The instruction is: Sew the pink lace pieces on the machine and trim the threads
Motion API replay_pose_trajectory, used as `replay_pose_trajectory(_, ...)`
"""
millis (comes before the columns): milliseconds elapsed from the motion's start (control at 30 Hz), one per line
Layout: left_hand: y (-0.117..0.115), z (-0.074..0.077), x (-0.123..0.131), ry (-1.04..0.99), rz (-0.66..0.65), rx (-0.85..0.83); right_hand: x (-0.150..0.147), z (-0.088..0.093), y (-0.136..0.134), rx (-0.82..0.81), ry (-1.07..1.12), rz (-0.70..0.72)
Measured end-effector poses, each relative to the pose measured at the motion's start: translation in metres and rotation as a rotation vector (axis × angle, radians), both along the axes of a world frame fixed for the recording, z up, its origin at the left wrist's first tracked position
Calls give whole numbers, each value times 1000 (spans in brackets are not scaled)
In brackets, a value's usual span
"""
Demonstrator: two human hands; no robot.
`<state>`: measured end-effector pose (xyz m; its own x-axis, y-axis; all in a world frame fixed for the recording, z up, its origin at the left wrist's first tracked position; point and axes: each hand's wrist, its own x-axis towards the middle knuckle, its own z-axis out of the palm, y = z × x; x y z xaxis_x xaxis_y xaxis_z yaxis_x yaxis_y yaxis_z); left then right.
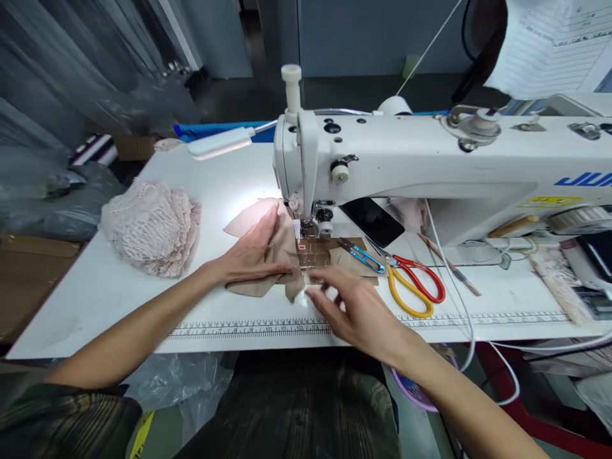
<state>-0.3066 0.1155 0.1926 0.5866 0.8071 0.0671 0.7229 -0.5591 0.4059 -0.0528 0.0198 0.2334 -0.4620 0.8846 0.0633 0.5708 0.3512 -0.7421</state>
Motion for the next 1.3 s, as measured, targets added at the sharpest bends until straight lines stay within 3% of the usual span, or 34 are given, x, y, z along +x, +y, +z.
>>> replay_pose_trajectory(33,2,2,-4,-52,43,2,-10,-9,10,177,44,-28)
replay_pose_trajectory(100,8,8,-16,-163,155,56,-29,-29,26,378,1,63)
replay_pose_trajectory(200,16,21,-36,-320,343,215,-47,-53,37,496,-181,159)
replay_pose_trajectory(300,17,32,-42,-374,411,312,-51,-63,39,536,-274,159)
replay_pose_trajectory(400,13,36,-23,-324,277,245,-52,-60,45,540,-305,176)
replay_pose_trajectory(500,15,33,9,-242,97,64,-53,-54,52,508,-323,183)
replay_pose_trajectory(633,26,27,35,-121,120,-68,-46,-51,56,439,-280,136)
replay_pose_trajectory(833,29,19,41,-52,190,-8,-36,-53,54,420,-190,89)
replay_pose_trajectory(1067,26,13,45,-16,220,11,-34,-49,54,430,-279,106)
replay_pose_trajectory(1167,29,14,45,32,150,12,-33,-49,56,426,-302,115)
replay_pose_trajectory(1300,35,12,38,197,-64,130,-33,-50,58,431,-289,106)
